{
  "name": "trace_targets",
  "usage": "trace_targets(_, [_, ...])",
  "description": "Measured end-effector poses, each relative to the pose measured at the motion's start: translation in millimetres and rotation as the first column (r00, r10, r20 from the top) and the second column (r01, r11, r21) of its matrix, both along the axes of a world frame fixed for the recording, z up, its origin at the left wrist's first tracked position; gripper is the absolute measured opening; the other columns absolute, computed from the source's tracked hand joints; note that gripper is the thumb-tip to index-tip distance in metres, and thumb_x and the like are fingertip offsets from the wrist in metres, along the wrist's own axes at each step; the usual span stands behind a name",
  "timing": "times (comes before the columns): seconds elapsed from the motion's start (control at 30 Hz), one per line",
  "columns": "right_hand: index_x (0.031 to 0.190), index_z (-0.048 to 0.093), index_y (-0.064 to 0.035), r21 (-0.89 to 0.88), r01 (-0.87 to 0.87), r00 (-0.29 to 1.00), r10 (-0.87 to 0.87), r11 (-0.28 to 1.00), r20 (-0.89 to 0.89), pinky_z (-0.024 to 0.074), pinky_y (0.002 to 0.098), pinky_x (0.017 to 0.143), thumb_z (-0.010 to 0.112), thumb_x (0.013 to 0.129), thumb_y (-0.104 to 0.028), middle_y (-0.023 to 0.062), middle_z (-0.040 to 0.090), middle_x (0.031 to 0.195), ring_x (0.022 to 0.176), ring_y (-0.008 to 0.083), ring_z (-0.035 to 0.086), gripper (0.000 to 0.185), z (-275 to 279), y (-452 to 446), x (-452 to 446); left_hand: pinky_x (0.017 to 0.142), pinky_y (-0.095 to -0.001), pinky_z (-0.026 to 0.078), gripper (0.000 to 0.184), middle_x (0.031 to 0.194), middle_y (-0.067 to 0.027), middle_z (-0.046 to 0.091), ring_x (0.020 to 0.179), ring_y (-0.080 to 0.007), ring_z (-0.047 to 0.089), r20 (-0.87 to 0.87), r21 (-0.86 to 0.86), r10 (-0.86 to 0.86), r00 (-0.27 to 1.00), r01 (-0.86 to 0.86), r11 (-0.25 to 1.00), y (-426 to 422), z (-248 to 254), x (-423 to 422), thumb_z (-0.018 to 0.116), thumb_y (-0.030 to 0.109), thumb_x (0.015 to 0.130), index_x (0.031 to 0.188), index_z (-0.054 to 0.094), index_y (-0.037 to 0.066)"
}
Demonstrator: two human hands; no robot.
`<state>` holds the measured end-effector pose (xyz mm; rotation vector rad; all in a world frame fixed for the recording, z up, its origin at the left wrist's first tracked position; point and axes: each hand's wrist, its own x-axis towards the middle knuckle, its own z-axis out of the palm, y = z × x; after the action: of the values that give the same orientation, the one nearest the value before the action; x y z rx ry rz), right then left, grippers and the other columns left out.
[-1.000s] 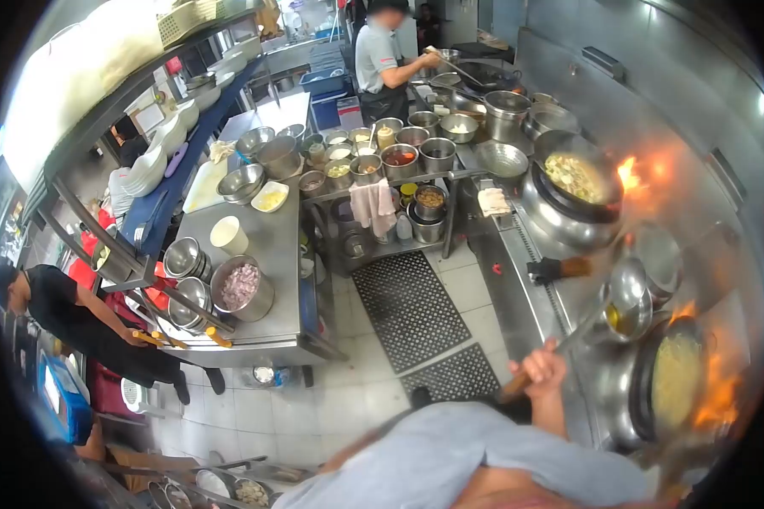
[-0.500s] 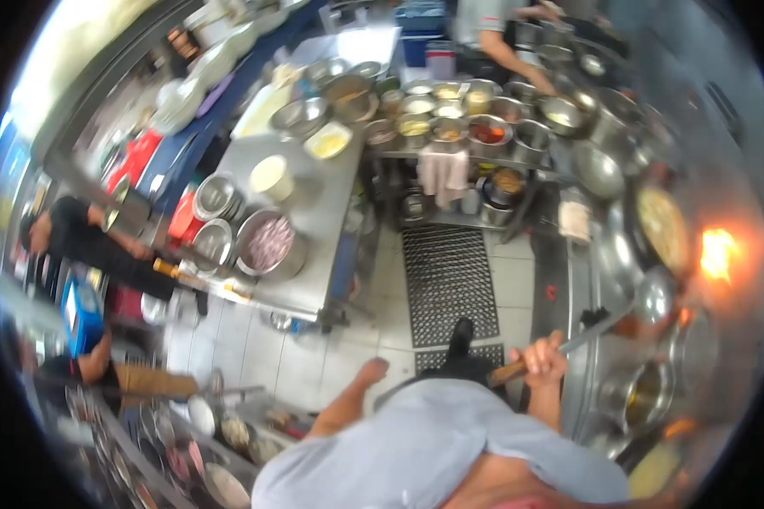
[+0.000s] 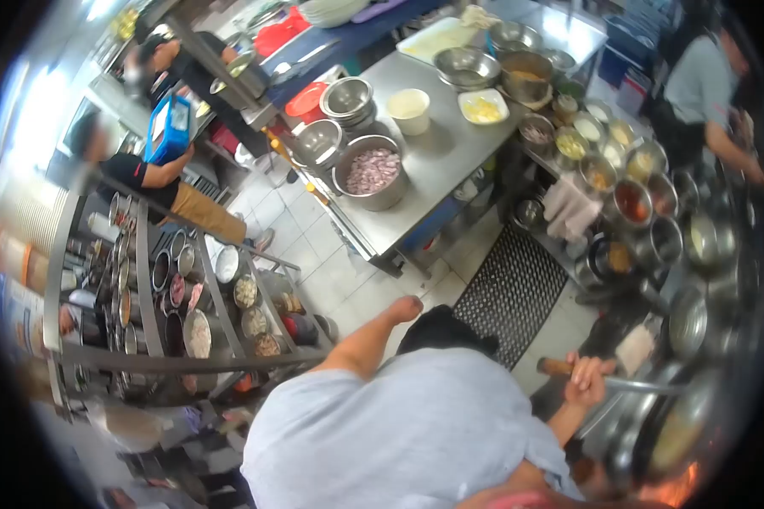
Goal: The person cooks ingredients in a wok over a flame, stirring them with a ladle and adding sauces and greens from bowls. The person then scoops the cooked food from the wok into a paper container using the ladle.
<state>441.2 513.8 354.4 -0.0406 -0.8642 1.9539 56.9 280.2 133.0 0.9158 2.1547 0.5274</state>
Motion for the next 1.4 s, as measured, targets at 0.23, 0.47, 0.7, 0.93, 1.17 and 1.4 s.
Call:
trace_targets(0.23, [0.102,0.053,-0.0151,0.084,-0.035,0.989,0.022,0.996,0.148,0.0422,0.0474,0.083,0.052,0.096,-0.011,-0.0002,0.047,0.060,0.062,0.0163,0.052,0.007,3,46,-49,0.084,-0.0443,0.049,0.031,0.098,-0.0210,0.067,0.094,-0.0369,0.063,0.062,-0.168,-0.055,0.997,0.065,0.984,35,8,5,0.051,0.027,0.082,0.089,0.070,0.004])
trace_targets(0.47, [0.103,0.052,-0.0131,0.184,-0.042,0.987,0.013,0.982,0.158,0.0435,0.0457,0.088,0.049,0.096,-0.009,0.0013,0.047,0.067,0.074,0.0176,0.052,0.009,36,78,-129,0.069,-0.0441,0.055,0.021,0.082,-0.0190,0.069,0.078,-0.0336,0.068,-0.087,-0.289,-0.460,0.884,0.419,0.860,11,-64,-53,0.055,0.015,0.075,0.075,0.071,0.002])
trace_targets(0.7, [0.108,0.052,-0.0113,0.239,-0.044,0.978,-0.007,0.970,0.210,0.0430,0.0421,0.092,0.043,0.096,-0.002,0.0020,0.045,0.071,0.081,0.0182,0.050,0.018,34,95,-198,0.073,-0.0434,0.055,0.017,0.079,-0.0202,0.067,0.079,-0.0328,0.067,-0.275,-0.028,-0.300,0.913,0.304,0.952,40,-105,-103,0.053,0.008,0.077,0.071,0.069,0.003])
trace_targets(0.93, [0.108,0.055,-0.0105,0.256,-0.089,0.978,0.035,0.962,0.208,0.0427,0.0422,0.092,0.045,0.094,-0.003,0.0030,0.049,0.071,0.081,0.0198,0.052,0.018,38,88,-241,0.085,-0.0491,0.049,0.030,0.099,-0.0269,0.064,0.095,-0.0397,0.062,-0.076,-0.107,-0.253,0.964,0.245,0.964,64,-105,-126,0.047,0.018,0.084,0.092,0.067,-0.003])
trace_targets(1.17, [0.109,0.055,-0.0084,0.211,-0.082,0.969,0.029,0.974,0.244,0.0431,0.0409,0.088,0.047,0.094,-0.004,0.0035,0.049,0.071,0.080,0.0201,0.053,0.017,33,105,-237,0.084,-0.0488,0.050,0.027,0.112,-0.0186,0.062,0.101,-0.0352,0.062,-0.331,-0.037,-0.332,0.883,0.340,0.940,95,-58,-75,0.050,0.025,0.091,0.105,0.064,0.007])
trace_targets(1.4, [0.108,0.054,-0.0065,0.237,0.024,0.959,-0.090,0.971,0.269,0.0453,0.0460,0.090,0.048,0.093,-0.007,0.0044,0.051,0.069,0.077,0.0220,0.056,0.016,26,105,-228,0.085,-0.0473,0.049,0.029,0.113,-0.0192,0.056,0.106,-0.0370,0.056,-0.276,-0.025,-0.483,0.831,0.496,0.868,133,110,-65,0.046,0.027,0.093,0.108,0.061,0.008])
